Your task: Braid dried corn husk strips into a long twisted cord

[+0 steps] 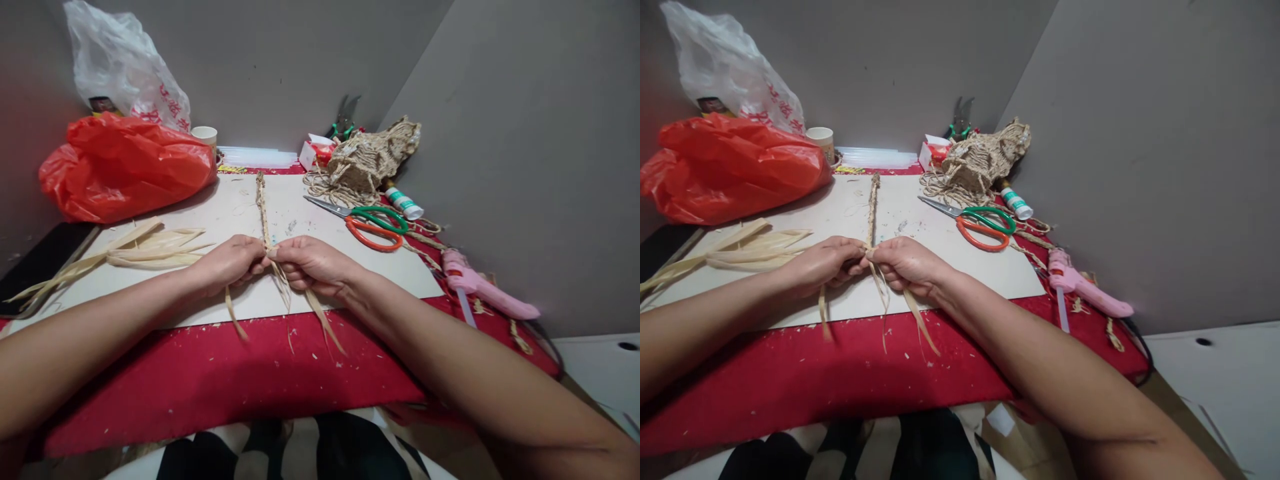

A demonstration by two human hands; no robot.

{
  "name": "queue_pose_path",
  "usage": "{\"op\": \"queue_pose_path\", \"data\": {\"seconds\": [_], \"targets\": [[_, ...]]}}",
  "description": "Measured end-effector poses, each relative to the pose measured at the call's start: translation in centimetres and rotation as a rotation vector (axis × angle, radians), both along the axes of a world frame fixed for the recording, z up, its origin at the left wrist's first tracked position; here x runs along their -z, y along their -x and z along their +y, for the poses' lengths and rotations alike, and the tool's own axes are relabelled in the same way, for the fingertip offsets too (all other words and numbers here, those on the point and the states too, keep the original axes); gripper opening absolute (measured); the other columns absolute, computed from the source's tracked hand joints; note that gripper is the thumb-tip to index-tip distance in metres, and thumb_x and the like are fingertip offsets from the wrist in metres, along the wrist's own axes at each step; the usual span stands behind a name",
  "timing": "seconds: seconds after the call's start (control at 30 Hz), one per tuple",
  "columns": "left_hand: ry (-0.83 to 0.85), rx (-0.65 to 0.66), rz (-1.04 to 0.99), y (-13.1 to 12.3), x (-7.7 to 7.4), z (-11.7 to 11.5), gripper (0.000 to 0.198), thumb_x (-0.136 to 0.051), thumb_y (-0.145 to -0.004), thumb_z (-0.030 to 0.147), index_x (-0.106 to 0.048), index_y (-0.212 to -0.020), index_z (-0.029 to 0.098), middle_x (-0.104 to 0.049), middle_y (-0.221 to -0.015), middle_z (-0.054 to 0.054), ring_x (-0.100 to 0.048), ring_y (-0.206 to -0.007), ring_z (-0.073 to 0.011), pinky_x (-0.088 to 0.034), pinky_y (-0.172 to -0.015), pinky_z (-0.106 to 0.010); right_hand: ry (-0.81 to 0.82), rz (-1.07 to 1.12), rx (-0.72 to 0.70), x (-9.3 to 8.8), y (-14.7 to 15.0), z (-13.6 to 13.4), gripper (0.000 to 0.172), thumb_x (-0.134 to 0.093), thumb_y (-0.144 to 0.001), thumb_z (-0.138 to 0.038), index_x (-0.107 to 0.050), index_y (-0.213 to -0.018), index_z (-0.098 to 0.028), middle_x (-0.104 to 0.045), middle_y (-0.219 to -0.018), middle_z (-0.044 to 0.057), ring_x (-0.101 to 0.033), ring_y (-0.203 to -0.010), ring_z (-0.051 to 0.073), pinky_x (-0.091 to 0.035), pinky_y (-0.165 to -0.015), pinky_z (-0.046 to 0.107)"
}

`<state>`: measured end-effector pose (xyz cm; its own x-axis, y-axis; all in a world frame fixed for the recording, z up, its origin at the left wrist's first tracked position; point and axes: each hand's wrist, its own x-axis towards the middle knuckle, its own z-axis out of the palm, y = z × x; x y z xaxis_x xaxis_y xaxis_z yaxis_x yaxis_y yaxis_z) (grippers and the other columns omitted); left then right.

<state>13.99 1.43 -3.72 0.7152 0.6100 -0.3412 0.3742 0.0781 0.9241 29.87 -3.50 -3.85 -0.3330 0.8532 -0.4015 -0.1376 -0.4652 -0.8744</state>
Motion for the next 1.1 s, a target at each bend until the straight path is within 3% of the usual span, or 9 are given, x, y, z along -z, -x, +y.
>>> {"op": "queue_pose_path", "data": {"seconds": [0.1,0.37,0.73,0.93,1.1], "targets": [[-0.027,-0.027,-0.009,0.2,-0.2,0.0,0.024,-0.037,-0.081,0.024,-0.038,-0.058,0.019,-0.022,-0.047,0.006,-0.016,-0.037,-0.0049,-0.012,-0.037,-0.022,0.001,-0.042,-0.024,-0.1,-0.3,0.1,0.014,-0.053,-0.081,-0.02,-0.057,-0.069,-0.013,-0.022,-0.041,-0.011,-0.01,-0.035,0.003,-0.011,-0.033,0.017],[-0.203,-0.008,0.07,0.2,-0.9,0.3,0.019,-0.047,-0.078,0.025,-0.056,-0.066,0.014,-0.032,-0.044,0.006,-0.021,-0.04,-0.0049,-0.015,-0.04,-0.022,-0.196,-0.262,-0.064,0.1,-0.4,0.2,0.017,-0.055,-0.08,-0.022,-0.059,-0.066,-0.014,-0.028,-0.038,-0.008,-0.018,-0.033,0.004,-0.01,-0.033,0.021],[0.039,0.098,0.063,0.5,-1.2,0.9,0.021,-0.046,-0.082,0.027,-0.052,-0.065,0.018,-0.023,-0.047,0.007,-0.016,-0.037,-0.0052,-0.012,-0.037,-0.023,-0.295,-0.47,-0.11,-0.4,-0.3,0.0,0.019,-0.051,-0.083,-0.02,-0.061,-0.071,-0.011,-0.034,-0.043,-0.006,-0.022,-0.039,0.005,-0.015,-0.039,0.023],[0.024,0.084,0.03,0.6,-0.8,1.0,0.022,-0.048,-0.082,0.027,-0.043,-0.061,0.02,-0.025,-0.047,0.007,-0.018,-0.037,-0.0046,-0.013,-0.039,-0.023,-0.331,-0.506,-0.175,-0.6,-1.3,0.2,0.021,-0.057,-0.082,-0.033,-0.06,-0.074,-0.013,-0.032,-0.047,-0.007,-0.022,-0.041,0.004,-0.013,-0.039,0.023],[0.09,0.006,-0.016,0.6,-0.6,0.9,0.016,-0.05,-0.081,0.023,-0.051,-0.065,0.017,-0.026,-0.043,0.007,-0.017,-0.034,-0.0039,-0.01,-0.038,-0.023,-0.316,-0.525,-0.207,-1.4,-2.9,0.8,0.023,-0.058,-0.081,-0.037,-0.058,-0.081,-0.014,-0.037,-0.052,-0.007,-0.026,-0.042,0.004,-0.016,-0.039,0.021]]}}
